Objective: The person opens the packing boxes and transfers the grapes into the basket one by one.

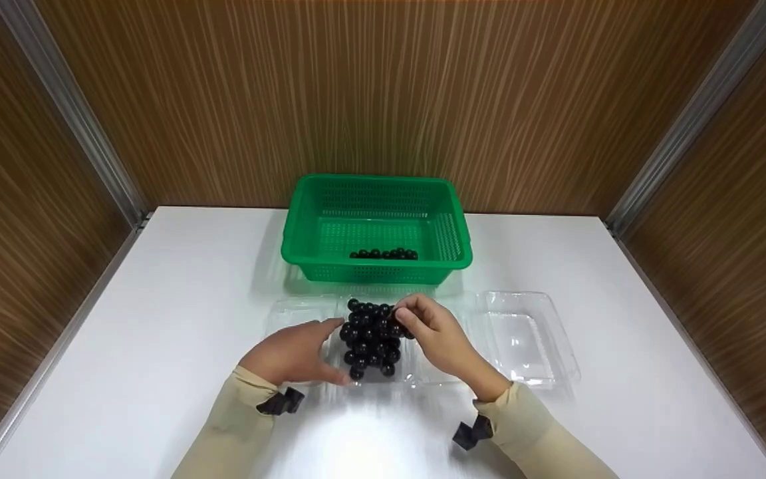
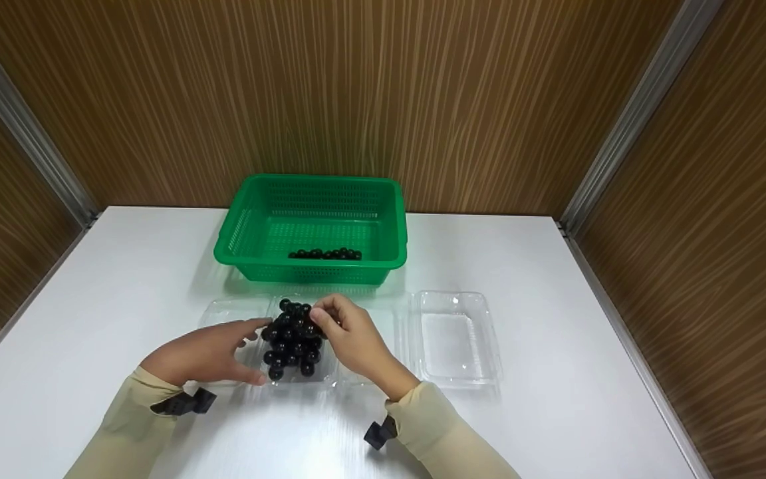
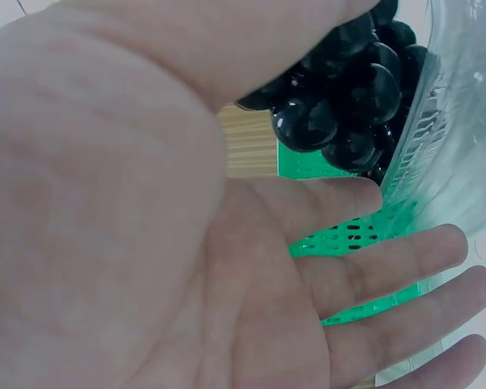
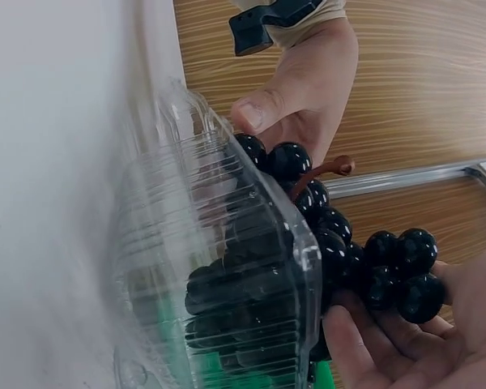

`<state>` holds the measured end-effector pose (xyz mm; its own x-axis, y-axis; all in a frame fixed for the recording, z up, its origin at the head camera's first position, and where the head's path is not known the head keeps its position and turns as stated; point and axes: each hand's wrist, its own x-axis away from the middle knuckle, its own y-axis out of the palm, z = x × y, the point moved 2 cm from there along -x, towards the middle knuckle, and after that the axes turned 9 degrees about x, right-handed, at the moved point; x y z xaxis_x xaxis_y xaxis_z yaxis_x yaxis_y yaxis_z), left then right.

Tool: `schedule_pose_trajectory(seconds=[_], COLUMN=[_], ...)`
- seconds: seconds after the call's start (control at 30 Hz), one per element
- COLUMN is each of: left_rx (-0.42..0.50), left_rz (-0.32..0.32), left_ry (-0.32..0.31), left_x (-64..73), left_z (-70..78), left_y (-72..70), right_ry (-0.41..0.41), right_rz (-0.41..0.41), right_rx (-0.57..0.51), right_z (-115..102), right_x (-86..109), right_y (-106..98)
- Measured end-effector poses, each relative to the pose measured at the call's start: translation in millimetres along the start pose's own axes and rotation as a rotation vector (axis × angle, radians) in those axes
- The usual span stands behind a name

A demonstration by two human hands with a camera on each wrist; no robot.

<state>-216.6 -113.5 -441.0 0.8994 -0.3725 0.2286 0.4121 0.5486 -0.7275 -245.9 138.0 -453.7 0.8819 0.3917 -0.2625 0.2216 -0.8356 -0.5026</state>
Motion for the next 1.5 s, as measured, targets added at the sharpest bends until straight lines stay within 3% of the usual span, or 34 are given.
schedule_pose_trajectory(seconds=[0.27,0.73,1.03,1.33,1.5], left_rx=[-0.002,0.011,-0.002,0.007,0.003], left_rz=[0.002,0.003,0.038,0.038,0.070], left_ry=[0.004,-0.017,0.033,0.039,0.059], left_x=[-0.6,2.0,-0.5,0.5,0.2], left_z=[1.2,1.3,-0.1,1.5,3.5], left_y=[-1.7,-0.4,-0.8,-2.7,-5.3], right_ry=[0.009,0.006,-0.018,-0.031,-0.029], right_rz=[-0.022,0.011,0.036,0.047,0.060], right_rx=[-0.148,-0.155,-0.199,-0.209,-0.224], right_z=[-1,-3,-7,-9,-9], right_x=[-1.9,-1.6,-0.8,-0.9,-1.4], right_y=[-2,-10,-13,-14,-16])
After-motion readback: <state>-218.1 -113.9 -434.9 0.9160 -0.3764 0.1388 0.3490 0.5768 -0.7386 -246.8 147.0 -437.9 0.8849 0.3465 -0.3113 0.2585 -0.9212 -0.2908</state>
